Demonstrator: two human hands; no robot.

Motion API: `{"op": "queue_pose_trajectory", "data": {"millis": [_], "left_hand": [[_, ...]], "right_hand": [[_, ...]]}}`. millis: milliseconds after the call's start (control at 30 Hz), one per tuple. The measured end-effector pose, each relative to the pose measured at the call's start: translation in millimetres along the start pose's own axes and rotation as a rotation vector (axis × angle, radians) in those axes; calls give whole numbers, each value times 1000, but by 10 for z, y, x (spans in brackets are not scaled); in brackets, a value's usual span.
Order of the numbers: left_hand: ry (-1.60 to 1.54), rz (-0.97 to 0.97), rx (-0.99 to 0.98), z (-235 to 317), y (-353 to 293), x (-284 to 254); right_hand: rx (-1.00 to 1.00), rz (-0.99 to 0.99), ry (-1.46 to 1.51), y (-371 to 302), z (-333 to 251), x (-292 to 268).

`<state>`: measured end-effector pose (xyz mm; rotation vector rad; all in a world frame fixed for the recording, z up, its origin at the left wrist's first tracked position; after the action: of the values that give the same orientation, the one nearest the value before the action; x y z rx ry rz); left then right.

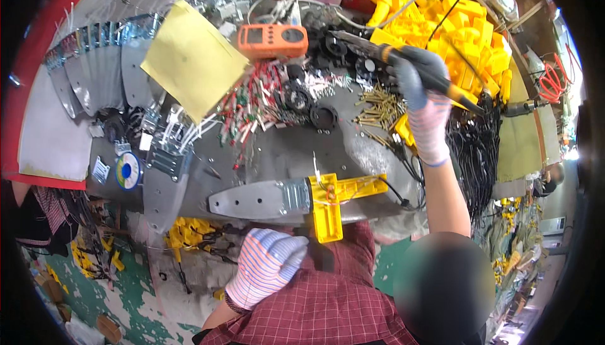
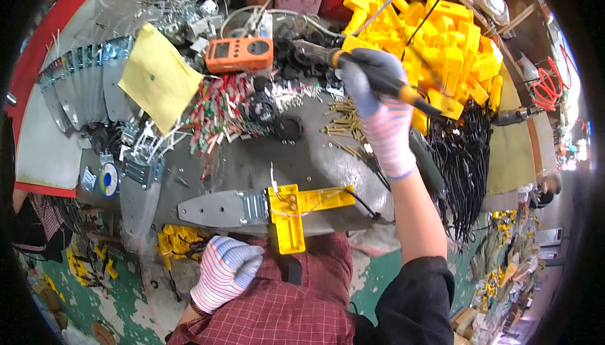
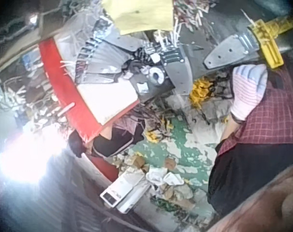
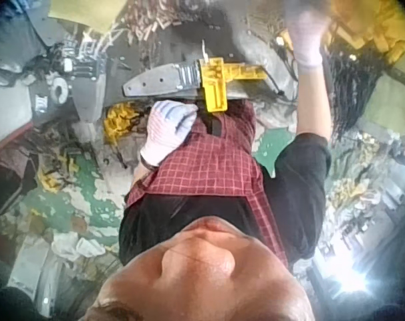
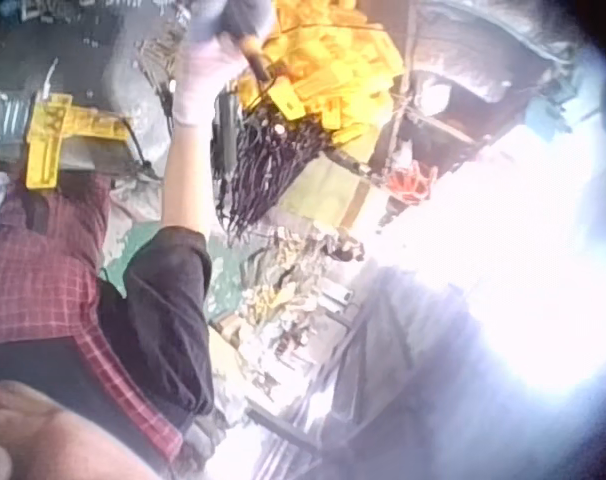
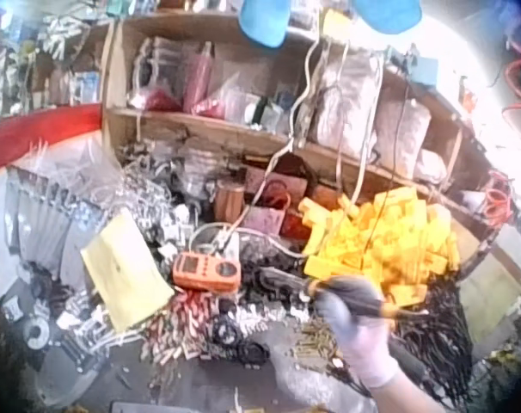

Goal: Assembling yellow plastic hardware parts using a screwdriver and soldering iron.

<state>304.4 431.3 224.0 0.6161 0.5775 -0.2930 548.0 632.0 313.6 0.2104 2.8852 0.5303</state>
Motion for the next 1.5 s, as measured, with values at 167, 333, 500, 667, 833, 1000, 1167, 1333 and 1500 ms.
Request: {"op": "queue_pose_trajectory", "data": {"millis": [167, 333, 500, 667, 833, 1000, 1167, 1333, 1500], "left_hand": [[-28, 109, 58, -21, 46, -36], [-38, 164, 88, -16, 218, 70], [101, 87, 146, 16, 524, 261], [279, -49, 167, -11, 629, 441], [463, -199, 164, 26, 729, 502], [464, -77, 162, -1, 779, 471], [347, 93, 153, -175, 710, 491], [206, 144, 71, -201, 720, 494], [159, 134, 35, -195, 743, 472]], "right_hand": [[-163, -71, 9, 557, 408, 371], [-78, -229, -138, 1085, 1010, 360], [-411, -118, -1023, 714, 890, 236], [-76, -147, -533, -412, 315, -280], [-97, -288, -649, -1255, 90, -533], [-178, -306, -876, -1382, 332, -478], [-272, -246, -1001, -1380, 413, -414], [-336, -292, -888, -1453, 289, -125], [-268, -351, -807, -1458, 380, -196]]}}
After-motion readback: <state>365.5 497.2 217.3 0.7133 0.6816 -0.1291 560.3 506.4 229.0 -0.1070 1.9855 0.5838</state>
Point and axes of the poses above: each hand's wrist, its own y-axis towards the middle knuckle, its own x-axis out of the palm, z = x × y, the point moved 2 cm from there along y, towards the middle knuckle, and after that the axes turned 11 degrees about x, right-handed, at the moved point
